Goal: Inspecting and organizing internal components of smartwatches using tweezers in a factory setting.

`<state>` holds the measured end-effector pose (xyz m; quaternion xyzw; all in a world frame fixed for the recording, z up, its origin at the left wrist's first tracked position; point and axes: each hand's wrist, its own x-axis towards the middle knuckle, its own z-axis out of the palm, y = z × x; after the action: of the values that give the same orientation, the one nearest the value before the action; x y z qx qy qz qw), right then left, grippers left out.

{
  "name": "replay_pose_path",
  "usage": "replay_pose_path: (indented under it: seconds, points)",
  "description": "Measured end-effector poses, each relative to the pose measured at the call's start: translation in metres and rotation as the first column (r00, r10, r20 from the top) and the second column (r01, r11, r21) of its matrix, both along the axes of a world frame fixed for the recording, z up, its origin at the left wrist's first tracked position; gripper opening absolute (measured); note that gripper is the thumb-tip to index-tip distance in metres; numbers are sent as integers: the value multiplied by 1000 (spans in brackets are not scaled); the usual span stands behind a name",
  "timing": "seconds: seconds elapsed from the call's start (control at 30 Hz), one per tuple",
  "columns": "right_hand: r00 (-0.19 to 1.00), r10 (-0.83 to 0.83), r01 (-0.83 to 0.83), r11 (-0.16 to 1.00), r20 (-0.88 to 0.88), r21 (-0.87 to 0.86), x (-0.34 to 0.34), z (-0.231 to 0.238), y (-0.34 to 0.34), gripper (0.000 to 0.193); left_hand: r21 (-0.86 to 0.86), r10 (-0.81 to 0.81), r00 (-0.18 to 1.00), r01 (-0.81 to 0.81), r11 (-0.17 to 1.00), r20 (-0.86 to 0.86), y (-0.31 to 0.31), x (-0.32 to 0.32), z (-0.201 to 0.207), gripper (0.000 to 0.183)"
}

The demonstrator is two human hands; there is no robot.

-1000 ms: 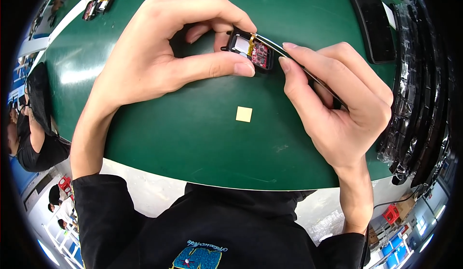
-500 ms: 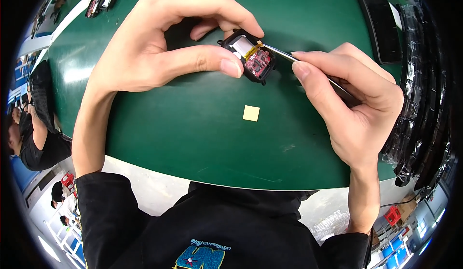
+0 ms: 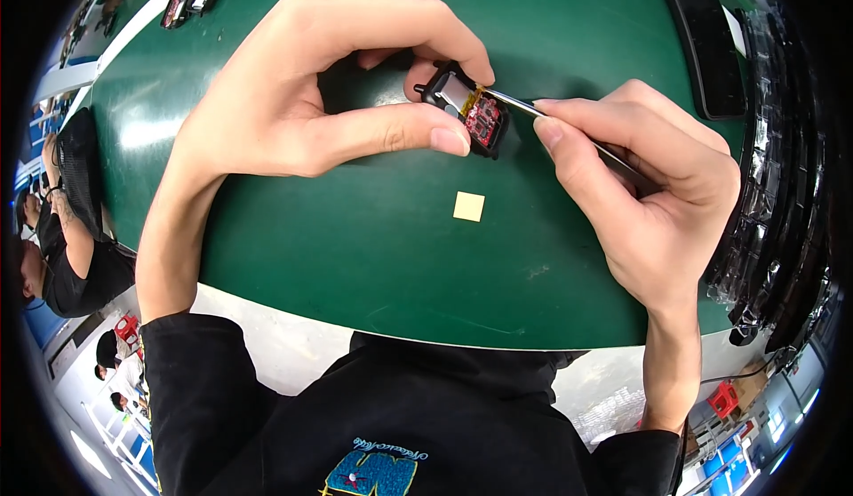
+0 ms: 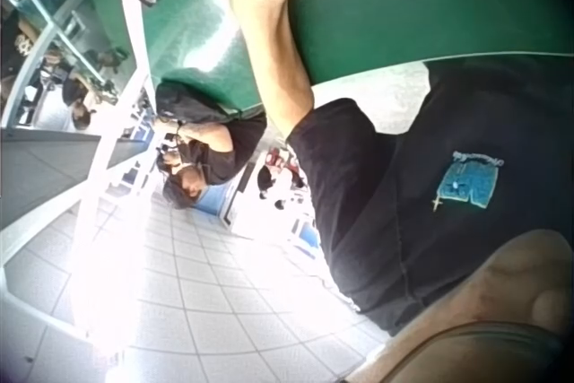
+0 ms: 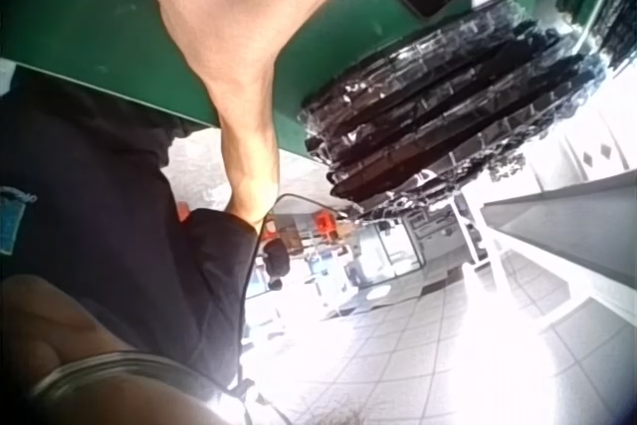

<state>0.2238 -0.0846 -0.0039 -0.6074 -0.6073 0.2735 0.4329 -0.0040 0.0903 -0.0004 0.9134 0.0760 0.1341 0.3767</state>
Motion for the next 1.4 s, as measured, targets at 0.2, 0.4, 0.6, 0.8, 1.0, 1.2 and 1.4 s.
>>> replay_pose_path:
  seconds: [0.2, 0.4, 0.6, 0.8, 1.0, 1.2, 1.4]
  points:
    - [999, -6, 4, 998, 35, 66, -1, 1, 0, 17, 98, -5, 998, 11, 995, -61, 2, 1, 8, 52]
    - [992, 29, -50, 983, 121, 176, -1, -5, 2, 19, 37, -5, 1000, 5, 999, -6, 3, 1, 1, 51]
    - [991, 0, -20, 989, 136, 147, 0, 1, -2, 17, -22, 63, 997, -64, 998, -44, -4, -3, 4, 56]
    - [982, -159, 172, 975, -100, 143, 3, -4, 0, 8, 154, 32, 999, -36, 987, 25, -9, 4, 1, 56]
    - [968, -181, 212, 960, -171, 184, 8, -7, 1, 9, 240, 51, 997, -63, 969, 57, -13, 12, 6, 51]
    - [974, -119, 173, 940, -192, 294, 7, -11, 8, 12, -124, 265, 931, -241, 963, 249, -10, 8, 29, 51]
    - [970, -112, 173, 940, -215, 294, 19, -24, 0, 12, -14, -162, 860, 192, 981, 484, -49, 150, 113, 58]
